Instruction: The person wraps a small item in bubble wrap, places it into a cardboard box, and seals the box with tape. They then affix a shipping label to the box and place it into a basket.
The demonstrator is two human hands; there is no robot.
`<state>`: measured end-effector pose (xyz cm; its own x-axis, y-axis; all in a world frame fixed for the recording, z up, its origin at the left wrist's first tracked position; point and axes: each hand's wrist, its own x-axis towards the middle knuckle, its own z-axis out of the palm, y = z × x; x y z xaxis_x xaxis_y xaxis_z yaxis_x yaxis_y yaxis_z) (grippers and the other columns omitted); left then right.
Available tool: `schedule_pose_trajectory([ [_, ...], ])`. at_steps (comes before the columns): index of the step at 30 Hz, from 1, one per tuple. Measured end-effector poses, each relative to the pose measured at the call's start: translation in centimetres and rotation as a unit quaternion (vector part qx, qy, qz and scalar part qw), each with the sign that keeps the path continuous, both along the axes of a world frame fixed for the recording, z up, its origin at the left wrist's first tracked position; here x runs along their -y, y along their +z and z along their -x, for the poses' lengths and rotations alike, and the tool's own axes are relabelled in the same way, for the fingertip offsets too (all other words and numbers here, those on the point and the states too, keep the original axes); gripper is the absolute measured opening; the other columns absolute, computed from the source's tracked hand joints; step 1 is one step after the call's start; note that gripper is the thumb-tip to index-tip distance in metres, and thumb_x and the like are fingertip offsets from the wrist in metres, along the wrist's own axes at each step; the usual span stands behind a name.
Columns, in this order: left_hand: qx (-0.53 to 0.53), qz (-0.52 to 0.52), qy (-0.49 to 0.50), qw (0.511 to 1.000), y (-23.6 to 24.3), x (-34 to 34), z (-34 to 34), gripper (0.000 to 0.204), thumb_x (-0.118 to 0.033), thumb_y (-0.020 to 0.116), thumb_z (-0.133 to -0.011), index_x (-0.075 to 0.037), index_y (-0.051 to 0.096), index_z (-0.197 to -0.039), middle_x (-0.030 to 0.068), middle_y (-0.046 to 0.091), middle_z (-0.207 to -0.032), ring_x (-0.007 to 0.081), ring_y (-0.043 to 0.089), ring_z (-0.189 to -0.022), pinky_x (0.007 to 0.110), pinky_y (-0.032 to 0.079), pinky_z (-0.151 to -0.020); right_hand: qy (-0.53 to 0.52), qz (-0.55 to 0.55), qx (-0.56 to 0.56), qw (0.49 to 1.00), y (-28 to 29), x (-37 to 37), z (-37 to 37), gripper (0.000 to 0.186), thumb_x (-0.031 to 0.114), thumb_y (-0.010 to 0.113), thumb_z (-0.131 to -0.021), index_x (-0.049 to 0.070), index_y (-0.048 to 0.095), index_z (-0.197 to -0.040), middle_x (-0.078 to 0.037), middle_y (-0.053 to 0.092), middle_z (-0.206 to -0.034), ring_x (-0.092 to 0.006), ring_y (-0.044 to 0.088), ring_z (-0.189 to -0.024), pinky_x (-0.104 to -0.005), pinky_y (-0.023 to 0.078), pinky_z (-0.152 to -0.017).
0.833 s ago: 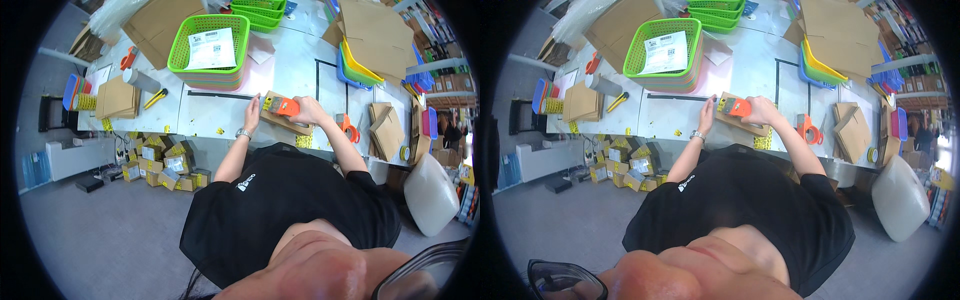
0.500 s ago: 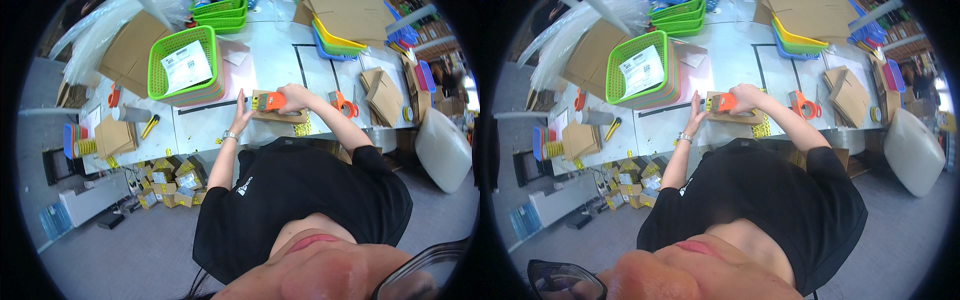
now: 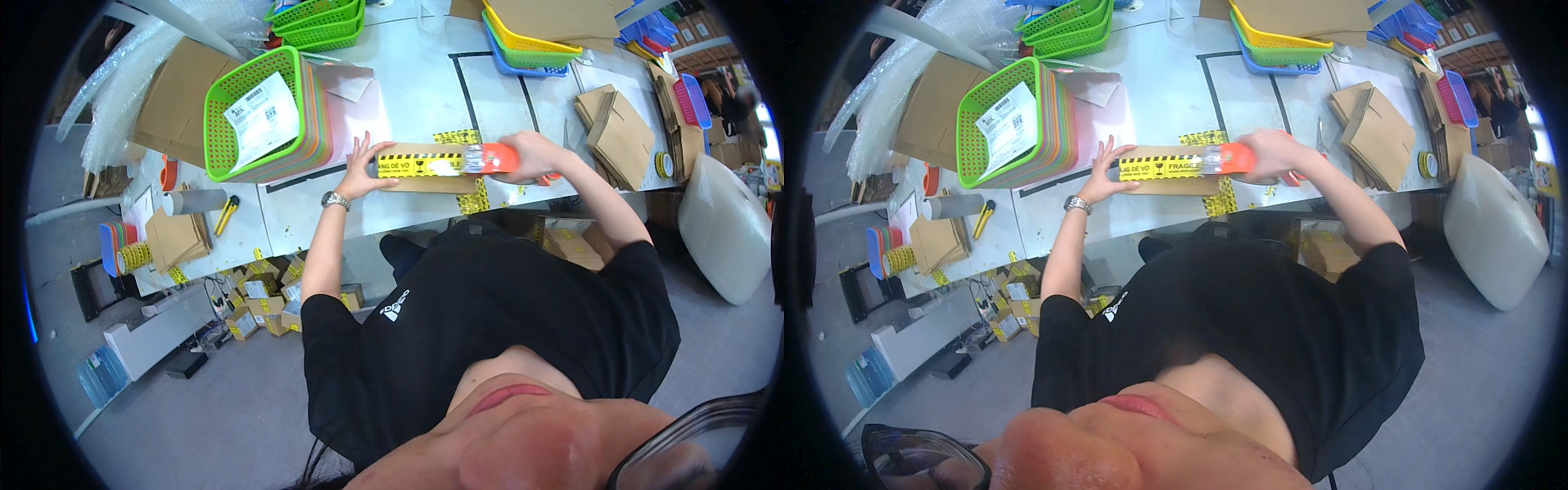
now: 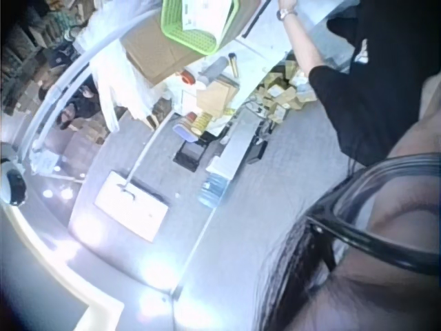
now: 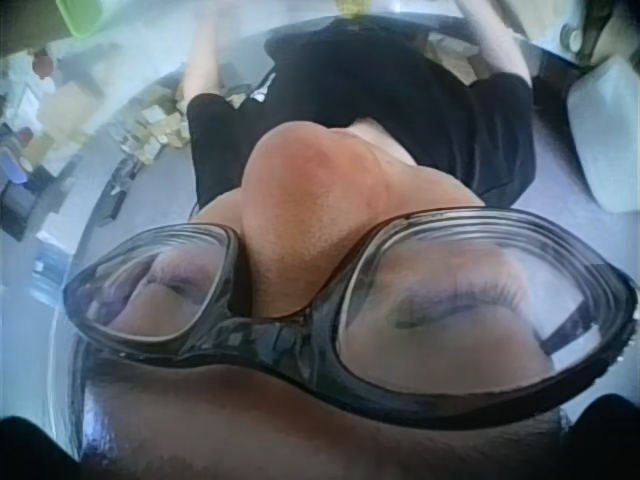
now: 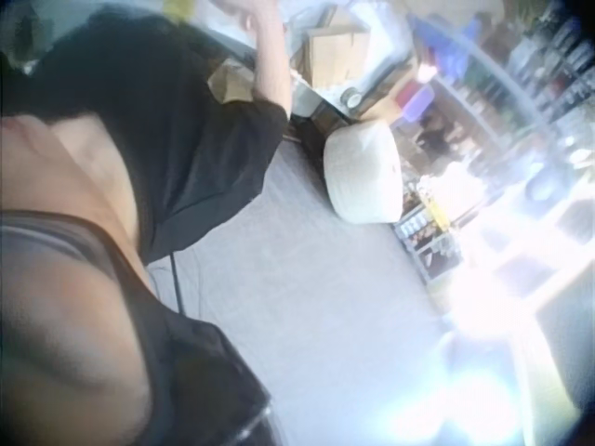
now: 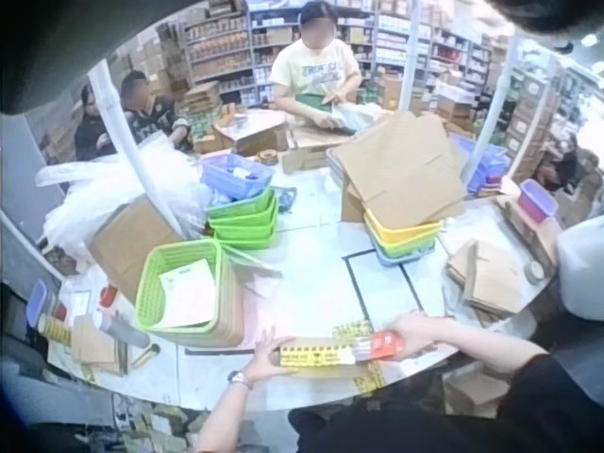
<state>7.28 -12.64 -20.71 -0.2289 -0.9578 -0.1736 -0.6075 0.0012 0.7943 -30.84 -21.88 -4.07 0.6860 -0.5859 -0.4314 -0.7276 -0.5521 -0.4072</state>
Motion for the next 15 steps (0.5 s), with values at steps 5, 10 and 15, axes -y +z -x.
schedule_pose_trajectory([
  [5,0.058,-0.022,0.004,0.998,1.6,0.0,0.2,0.09,-0.05,0.088,-0.06,-0.037,0.05,-0.141,0.0228,0.008,-0.162,0.0438,-0.005,-0.149,0.062,0.003,-0.116,-0.003,-0.003,-0.011,1.0,-2.4,0.2,6.6,0.053,0.035,0.074,-0.06,0.001,0.064,-0.098,-0.017,0.067,-0.078,-0.0363,0.066,-0.081,-0.0446,0.052,-0.074],
  [10,0.095,-0.034,0.009,0.995,2.9,0.0,0.6,0.09,-0.05,0.088,-0.061,-0.037,0.049,-0.141,0.0242,0.008,-0.162,0.0447,-0.004,-0.149,0.059,0.005,-0.118,0.027,-0.001,-0.01,1.0,-5.5,0.7,6.6,0.054,0.035,0.075,-0.058,0.0,0.064,-0.097,-0.019,0.067,-0.079,-0.0369,0.067,-0.08,-0.0458,0.053,-0.073],
  [15,0.211,0.087,-0.017,0.973,4.0,-0.8,3.2,0.087,-0.052,0.082,-0.067,-0.032,0.047,-0.145,0.0213,0.012,-0.162,0.0422,0.005,-0.15,0.059,0.011,-0.118,0.043,0.026,0.004,0.999,-8.6,0.4,4.8,0.053,0.036,0.074,-0.059,-0.001,0.064,-0.096,-0.021,0.068,-0.082,-0.0379,0.067,-0.083,-0.0462,0.054,-0.074],
])
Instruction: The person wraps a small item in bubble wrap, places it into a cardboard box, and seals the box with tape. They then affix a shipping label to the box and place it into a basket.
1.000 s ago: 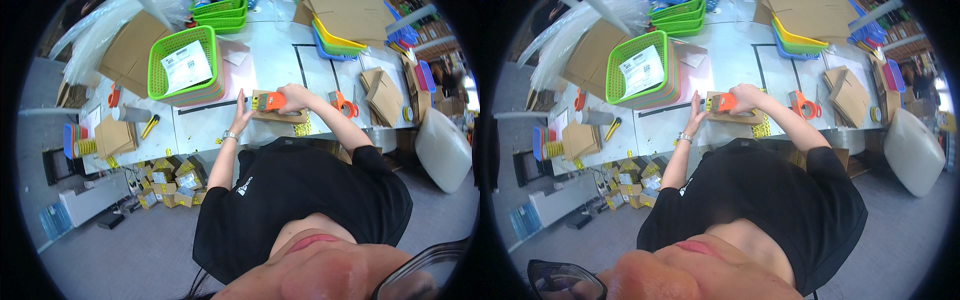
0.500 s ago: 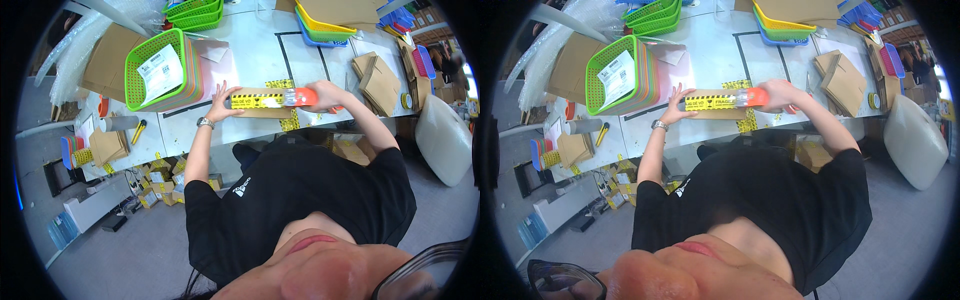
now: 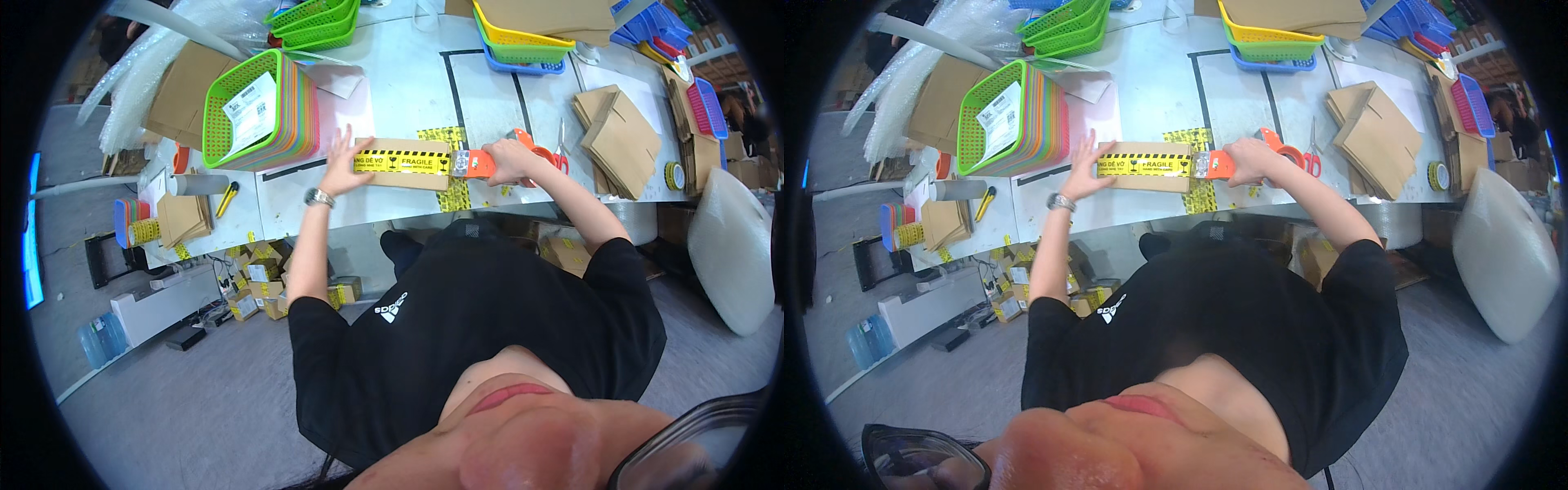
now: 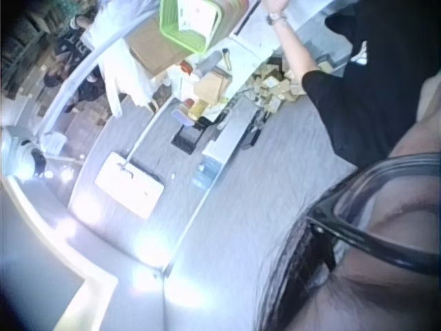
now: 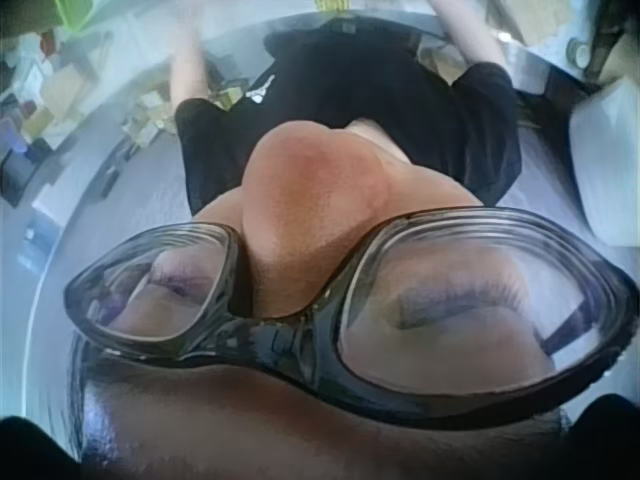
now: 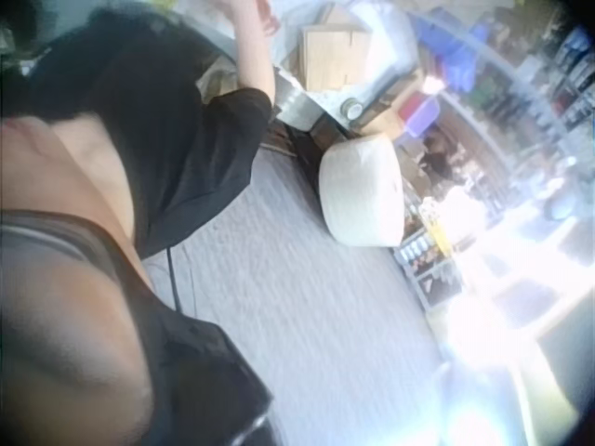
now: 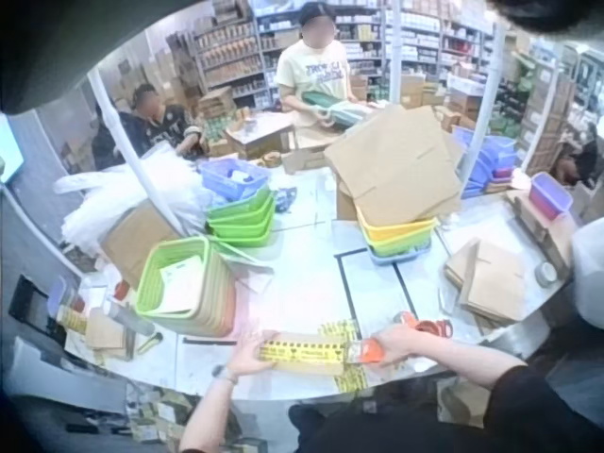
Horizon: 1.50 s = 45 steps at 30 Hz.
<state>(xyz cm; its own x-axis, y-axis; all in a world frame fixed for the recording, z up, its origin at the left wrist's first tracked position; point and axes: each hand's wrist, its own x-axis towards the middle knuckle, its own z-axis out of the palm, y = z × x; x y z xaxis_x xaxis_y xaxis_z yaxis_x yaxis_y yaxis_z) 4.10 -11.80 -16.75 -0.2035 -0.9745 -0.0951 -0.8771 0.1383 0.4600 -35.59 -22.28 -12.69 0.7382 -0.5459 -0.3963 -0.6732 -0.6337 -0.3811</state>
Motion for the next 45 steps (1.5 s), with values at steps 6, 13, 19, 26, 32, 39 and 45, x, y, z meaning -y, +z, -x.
schedule_pose_trajectory([
  [6,0.01,0.177,0.009,0.984,-0.9,-3.0,16.3,0.087,-0.043,0.07,-0.075,-0.002,0.041,-0.146,0.0193,0.03,-0.156,0.0335,0.026,-0.146,0.052,0.019,-0.118,-0.04,0.003,0.0,0.999,-0.6,-0.5,0.9,0.057,0.038,0.074,-0.059,-0.002,0.065,-0.099,-0.021,0.069,-0.083,-0.0381,0.068,-0.084,-0.0465,0.054,-0.075],
  [13,0.048,0.24,0.027,0.969,-3.4,-3.7,18.2,0.073,-0.028,0.063,-0.079,-0.003,0.044,-0.144,0.0158,0.041,-0.151,0.0335,0.035,-0.142,0.051,0.024,-0.116,-0.076,-0.016,0.035,0.996,-0.9,-2.4,1.3,0.058,0.038,0.074,-0.06,-0.003,0.065,-0.099,-0.022,0.068,-0.084,-0.0388,0.067,-0.084,-0.0469,0.054,-0.075],
  [19,0.107,0.246,0.03,0.963,-3.6,-3.9,18.4,0.069,-0.026,0.061,-0.08,-0.013,0.045,-0.146,0.0137,0.04,-0.152,0.0322,0.037,-0.141,0.052,0.024,-0.115,-0.102,-0.008,0.092,0.99,-1.1,-4.4,4.7,0.053,0.033,0.074,-0.06,0.0,0.062,-0.099,-0.021,0.068,-0.086,-0.0384,0.067,-0.084,-0.047,0.053,-0.078],
  [26,0.165,0.2,0.034,0.965,-3.3,-4.0,19.8,0.065,-0.025,0.061,-0.082,-0.024,0.047,-0.145,0.0199,0.031,-0.155,0.0416,0.032,-0.141,0.063,0.022,-0.112,-0.061,0.056,-0.067,0.994,-3.2,-3.8,2.1,0.047,0.03,0.075,-0.06,0.002,0.066,-0.097,-0.017,0.069,-0.087,-0.0344,0.069,-0.084,-0.0446,0.057,-0.072],
  [32,0.396,0.118,0.036,0.91,-3.6,-2.6,22.5,0.049,-0.025,0.047,-0.097,-0.021,0.047,-0.145,0.0236,0.022,-0.158,0.0482,0.027,-0.142,0.068,0.032,-0.105,0.127,0.095,-0.335,0.929,-4.9,-2.9,-4.2,0.037,0.027,0.073,-0.065,0.009,0.075,-0.098,-0.012,0.073,-0.104,-0.0268,0.071,-0.098,-0.0345,0.058,-0.077],
  [39,0.399,0.019,0.067,0.914,-0.5,-2.4,24.3,0.048,-0.028,0.055,-0.092,-0.021,0.051,-0.14,0.0252,0.018,-0.159,0.0471,0.018,-0.145,0.071,0.021,-0.109,-0.151,0.147,-0.074,0.975,0.2,5.7,-5.1,0.048,0.02,0.072,-0.068,0.0,0.064,-0.112,-0.016,0.071,-0.099,-0.0316,0.07,-0.096,-0.043,0.057,-0.079],
  [45,0.252,0.105,0.059,0.96,-4.1,1.8,23.0,0.04,-0.021,0.057,-0.089,-0.009,0.056,-0.128,0.0125,0.048,-0.141,0.0311,0.031,-0.143,0.063,0.017,-0.116,-0.22,0.283,0.025,0.933,-10.9,5.5,-3.2,0.075,0.032,0.075,-0.078,-0.004,0.042,-0.136,-0.019,0.061,-0.116,-0.0336,0.058,-0.111,-0.0458,0.047,-0.096],
])
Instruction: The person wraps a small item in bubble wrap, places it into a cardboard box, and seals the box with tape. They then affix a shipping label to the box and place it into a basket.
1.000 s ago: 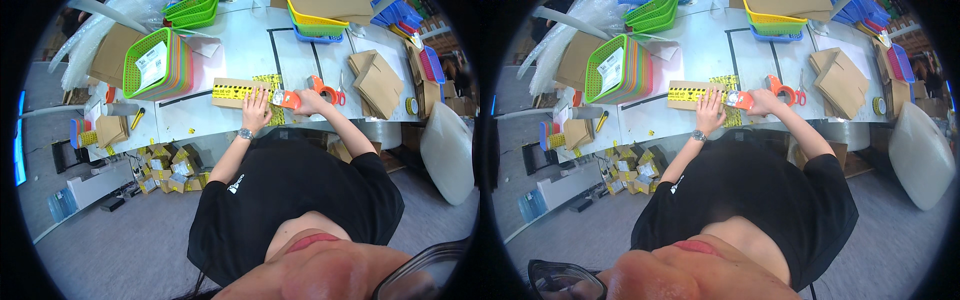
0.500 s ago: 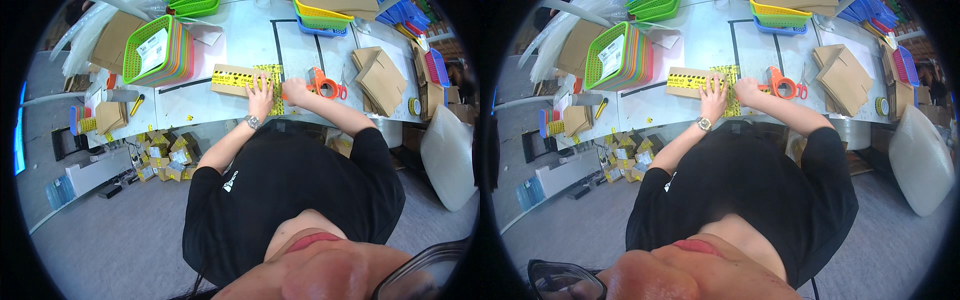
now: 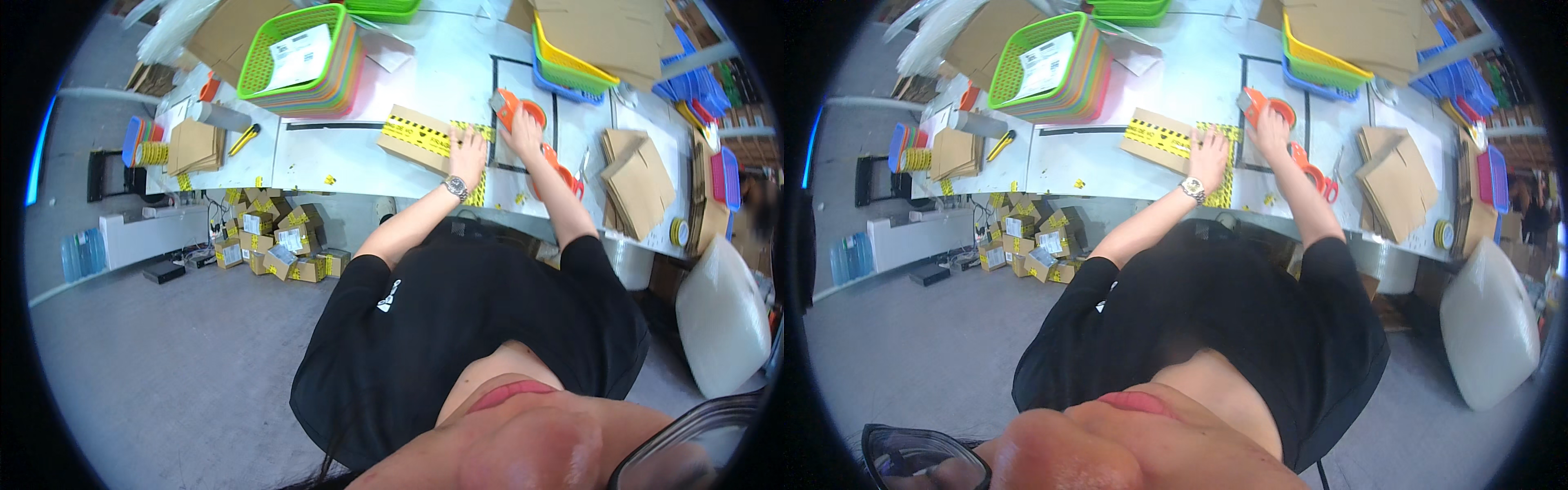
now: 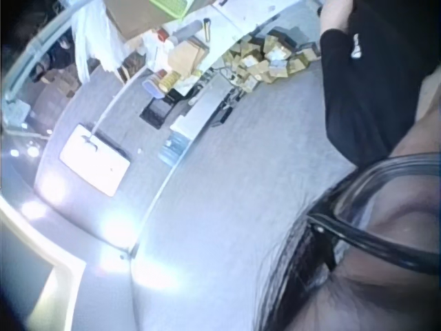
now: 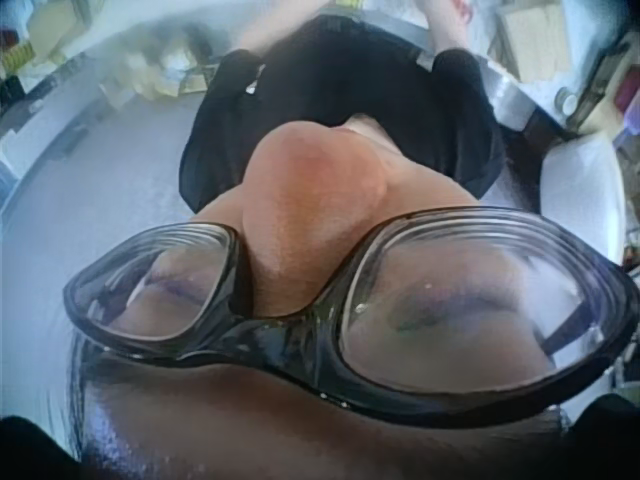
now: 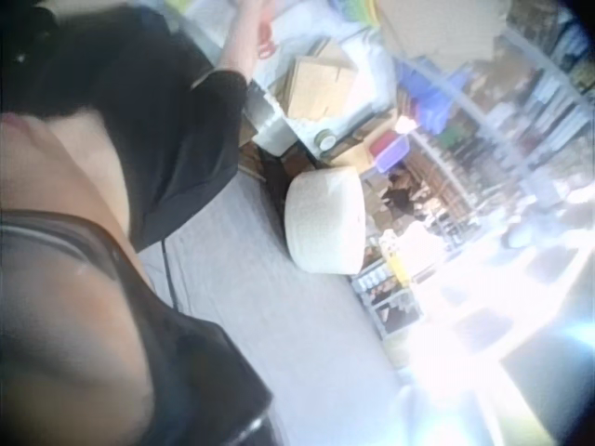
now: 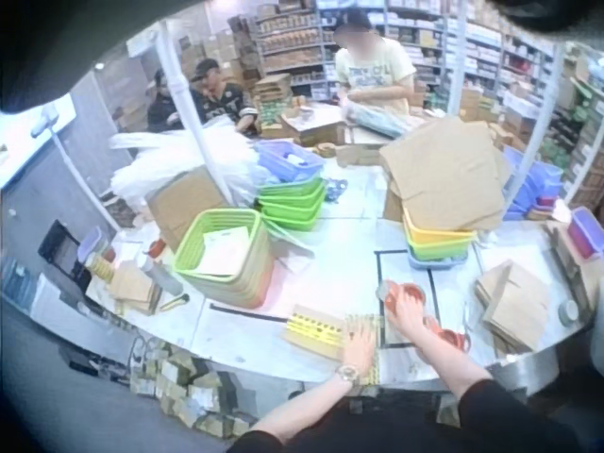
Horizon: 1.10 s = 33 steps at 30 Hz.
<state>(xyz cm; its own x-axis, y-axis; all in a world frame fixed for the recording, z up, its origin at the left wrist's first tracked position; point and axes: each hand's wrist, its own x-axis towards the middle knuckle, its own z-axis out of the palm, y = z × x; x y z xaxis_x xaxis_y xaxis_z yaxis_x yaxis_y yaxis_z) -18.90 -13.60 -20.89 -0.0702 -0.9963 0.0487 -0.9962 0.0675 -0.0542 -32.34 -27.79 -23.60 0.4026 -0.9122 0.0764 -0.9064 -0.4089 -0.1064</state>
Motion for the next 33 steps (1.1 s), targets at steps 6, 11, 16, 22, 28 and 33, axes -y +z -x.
schedule_pose_trajectory([
  [6,-0.402,0.049,-0.02,0.914,4.0,-1.5,-3.8,0.046,-0.019,0.071,-0.079,-0.01,0.058,-0.122,0.0136,0.055,-0.132,0.0308,0.048,-0.129,0.052,0.026,-0.115,0.028,0.101,0.195,0.975,2.3,-8.3,-0.5,0.074,0.028,0.073,-0.085,-0.004,0.037,-0.142,-0.024,0.049,-0.138,-0.0355,0.046,-0.132,-0.0464,0.039,-0.108],
  [11,-0.318,0.306,-0.013,0.897,12.8,-2.9,-19.3,0.059,-0.024,0.073,-0.078,-0.009,0.052,-0.131,0.0159,0.045,-0.146,0.0333,0.037,-0.139,0.052,0.024,-0.116,-0.048,-0.092,0.478,0.872,6.0,-12.5,-0.6,0.057,0.01,0.065,-0.088,0.002,0.042,-0.14,-0.022,0.063,-0.123,-0.03,0.059,-0.122,-0.043,0.048,-0.099],
  [16,-0.015,0.099,0.094,0.991,17.1,-4.5,-34.7,0.064,-0.03,0.073,-0.075,-0.014,0.052,-0.133,0.0078,0.06,-0.132,0.0284,0.051,-0.128,0.056,0.017,-0.118,-0.011,-0.081,0.445,0.892,13.4,-11.5,-5.2,0.035,0.009,0.067,-0.088,0.003,0.06,-0.122,-0.012,0.069,-0.116,-0.0227,0.064,-0.113,-0.0385,0.051,-0.094],
  [22,-0.062,0.147,0.029,0.987,22.0,-5.4,-34.9,0.014,-0.011,0.066,-0.082,-0.013,0.07,-0.096,0.002,0.072,-0.094,0.02,0.068,-0.088,0.044,0.044,-0.099,0.046,-0.163,0.525,0.834,16.6,-10.8,-11.0,0.024,0.015,0.068,-0.09,0.002,0.067,-0.111,-0.011,0.07,-0.107,-0.0215,0.066,-0.104,-0.0337,0.05,-0.09],
  [28,-0.092,0.398,-0.137,0.902,23.6,-9.7,-22.6,0.033,-0.006,0.071,-0.071,-0.018,0.075,-0.101,-0.0054,0.071,-0.101,0.0187,0.065,-0.094,0.036,0.047,-0.088,0.103,-0.588,0.686,0.416,23.7,-13.3,-15.5,0.043,0.014,0.068,-0.092,-0.002,0.052,-0.128,-0.013,0.065,-0.118,-0.0186,0.062,-0.108,-0.0321,0.048,-0.095],
  [33,-0.196,0.34,-0.184,0.901,24.9,-10.2,-16.7,0.041,-0.023,0.082,-0.071,-0.018,0.071,-0.111,0.0004,0.064,-0.124,0.0235,0.056,-0.113,0.039,0.043,-0.095,0.164,-0.398,0.684,0.589,24.8,-10.9,-13.4,0.059,0.007,0.07,-0.089,-0.006,0.042,-0.138,-0.013,0.062,-0.124,-0.017,0.059,-0.115,-0.0327,0.047,-0.099],
])
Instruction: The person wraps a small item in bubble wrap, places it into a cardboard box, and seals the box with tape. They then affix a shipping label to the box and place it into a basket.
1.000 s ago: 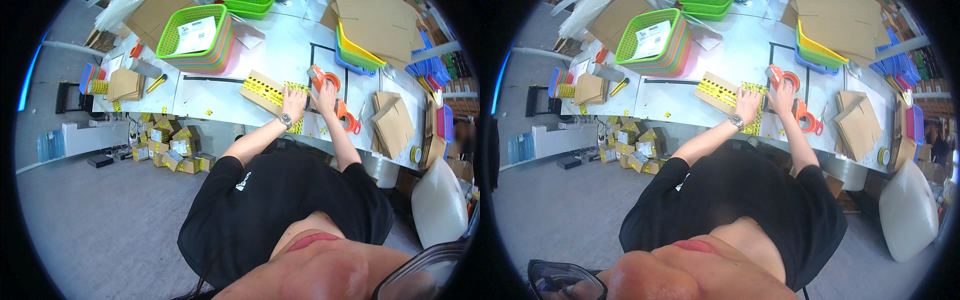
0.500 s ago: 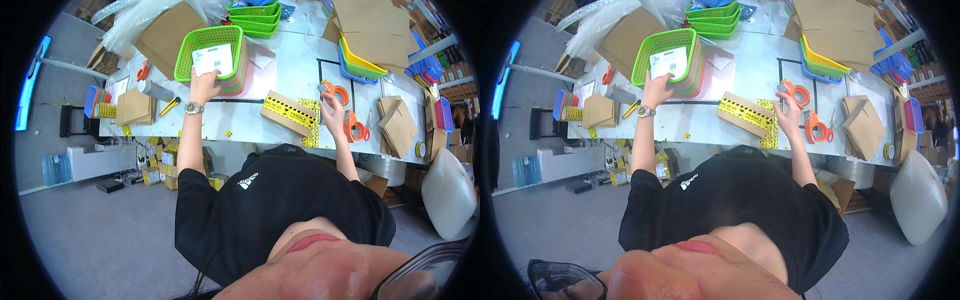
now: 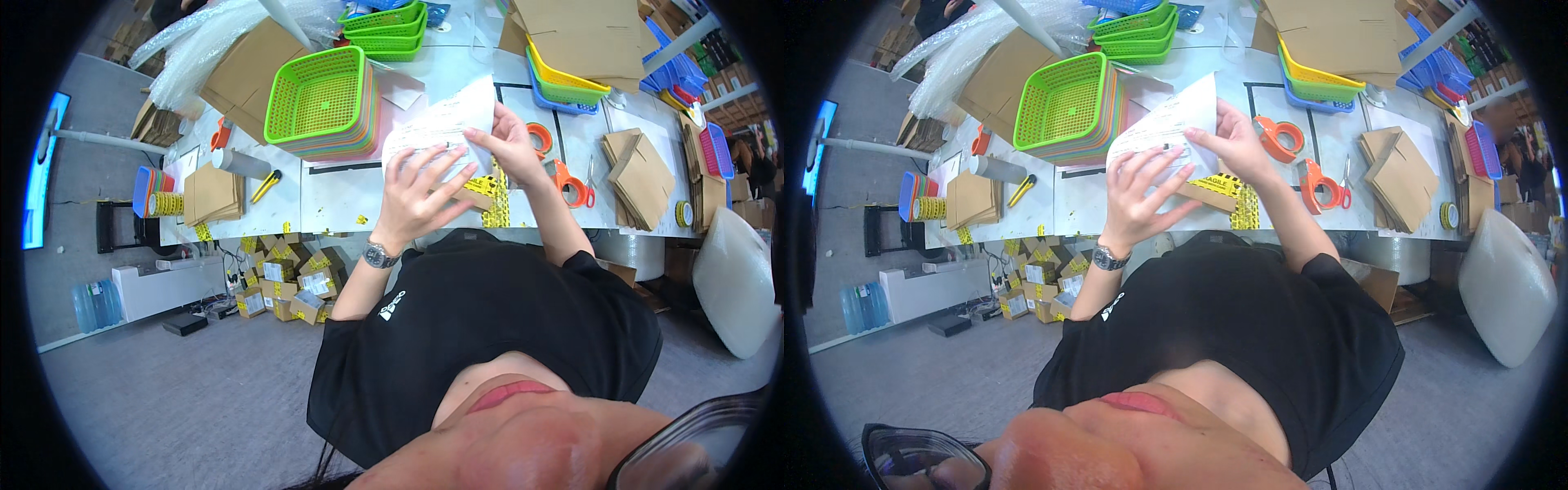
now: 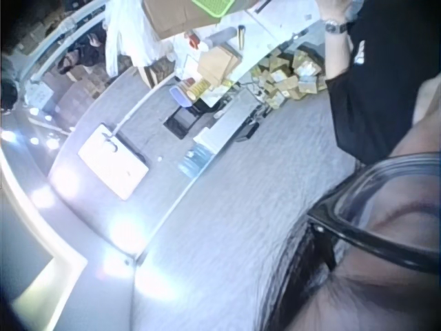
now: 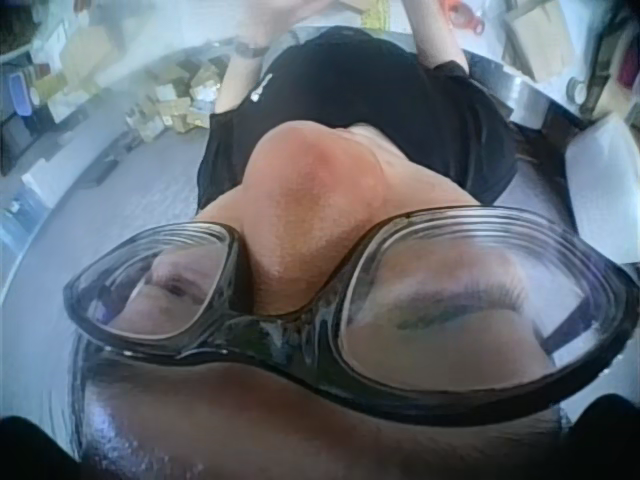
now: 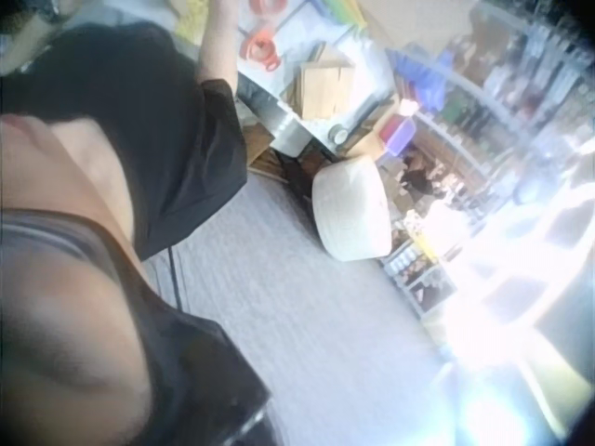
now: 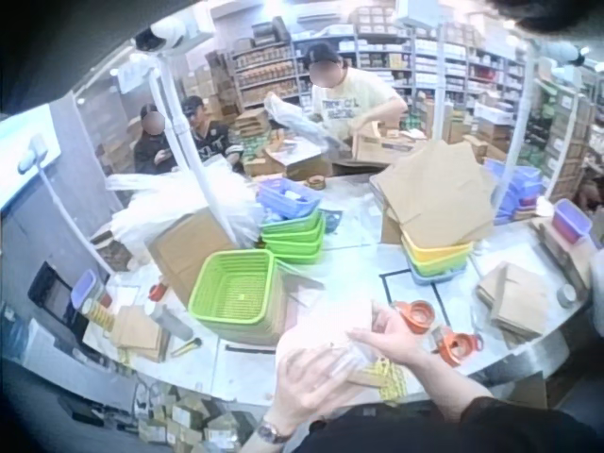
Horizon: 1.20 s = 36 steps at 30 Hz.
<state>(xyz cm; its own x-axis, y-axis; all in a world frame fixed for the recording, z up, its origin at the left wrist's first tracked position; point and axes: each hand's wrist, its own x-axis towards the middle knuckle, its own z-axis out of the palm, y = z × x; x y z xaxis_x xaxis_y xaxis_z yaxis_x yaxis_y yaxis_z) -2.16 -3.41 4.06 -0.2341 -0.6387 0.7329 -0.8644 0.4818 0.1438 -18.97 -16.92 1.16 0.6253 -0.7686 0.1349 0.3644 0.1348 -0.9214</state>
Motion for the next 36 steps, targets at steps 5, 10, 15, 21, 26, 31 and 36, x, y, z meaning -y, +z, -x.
schedule_pose_trajectory([
  [5,-0.274,-0.039,-0.036,0.96,2.4,1.9,1.0,0.08,-0.03,0.091,-0.062,-0.007,0.057,-0.131,0.0167,0.052,-0.139,0.0339,0.041,-0.134,0.047,0.035,-0.109,0.002,0.059,-0.027,0.998,1.0,0.6,5.1,0.065,0.005,0.072,-0.086,-0.005,0.037,-0.141,-0.014,0.062,-0.123,-0.0185,0.059,-0.116,-0.033,0.046,-0.1],
  [10,-0.263,-0.201,-0.075,0.941,0.7,3.0,2.9,0.07,-0.018,0.088,-0.069,-0.002,0.057,-0.129,0.0165,0.061,-0.128,0.0265,0.055,-0.124,0.038,0.046,-0.101,0.005,0.1,-0.02,0.995,1.0,0.3,8.6,0.065,0.006,0.073,-0.085,0.001,0.038,-0.14,-0.016,0.059,-0.127,-0.0195,0.058,-0.117,-0.0364,0.046,-0.099],
  [15,-0.367,-0.277,-0.078,0.884,-0.3,2.7,6.0,0.038,-0.012,0.082,-0.078,-0.005,0.069,-0.113,0.0138,0.074,-0.098,0.019,0.073,-0.092,0.027,0.055,-0.078,-0.241,0.459,-0.205,0.83,4.5,-0.8,11.6,0.065,0.011,0.08,-0.079,0.01,0.05,-0.136,-0.009,0.06,-0.127,-0.022,0.06,-0.111,-0.034,0.046,-0.097],
  [21,-0.434,-0.21,-0.143,0.864,-0.3,2.8,9.3,0.035,-0.005,0.079,-0.079,-0.001,0.069,-0.112,0.0093,0.075,-0.093,0.0139,0.07,-0.089,0.027,0.054,-0.079,-0.099,0.343,-0.152,0.922,4.4,-0.7,13.7,0.028,0.01,0.083,-0.075,0.004,0.073,-0.101,-0.006,0.071,-0.098,-0.0154,0.065,-0.093,-0.0295,0.051,-0.083],
  [26,-0.429,-0.183,-0.097,0.879,0.2,2.4,10.6,0.02,-0.001,0.078,-0.08,0.001,0.074,-0.1,0.008,0.074,-0.091,0.0117,0.068,-0.084,0.025,0.053,-0.076,-0.095,0.196,-0.104,0.971,4.9,-2.0,14.4,0.024,0.008,0.083,-0.075,0.004,0.074,-0.097,-0.006,0.071,-0.098,-0.0124,0.064,-0.089,-0.0273,0.049,-0.081],
  [31,-0.463,-0.198,-0.095,0.859,0.5,2.5,11.2,0.014,-0.001,0.077,-0.081,0.001,0.075,-0.095,0.0075,0.074,-0.088,0.0098,0.066,-0.078,0.023,0.051,-0.072,-0.086,0.278,-0.109,0.95,3.9,-0.6,15.1,0.016,0.006,0.082,-0.075,0.003,0.076,-0.089,-0.005,0.071,-0.089,-0.0117,0.062,-0.084,-0.0263,0.048,-0.079],
  [36,-0.47,-0.198,-0.087,0.856,0.3,2.7,11.1,0.012,-0.006,0.077,-0.083,0.0,0.076,-0.094,0.0071,0.075,-0.084,0.0076,0.066,-0.074,0.021,0.051,-0.067,-0.079,0.3,-0.1,0.945,4.0,-0.2,15.2,0.013,0.005,0.081,-0.076,0.002,0.076,-0.087,-0.005,0.07,-0.084,-0.0116,0.062,-0.081,-0.0261,0.048,-0.077],
])
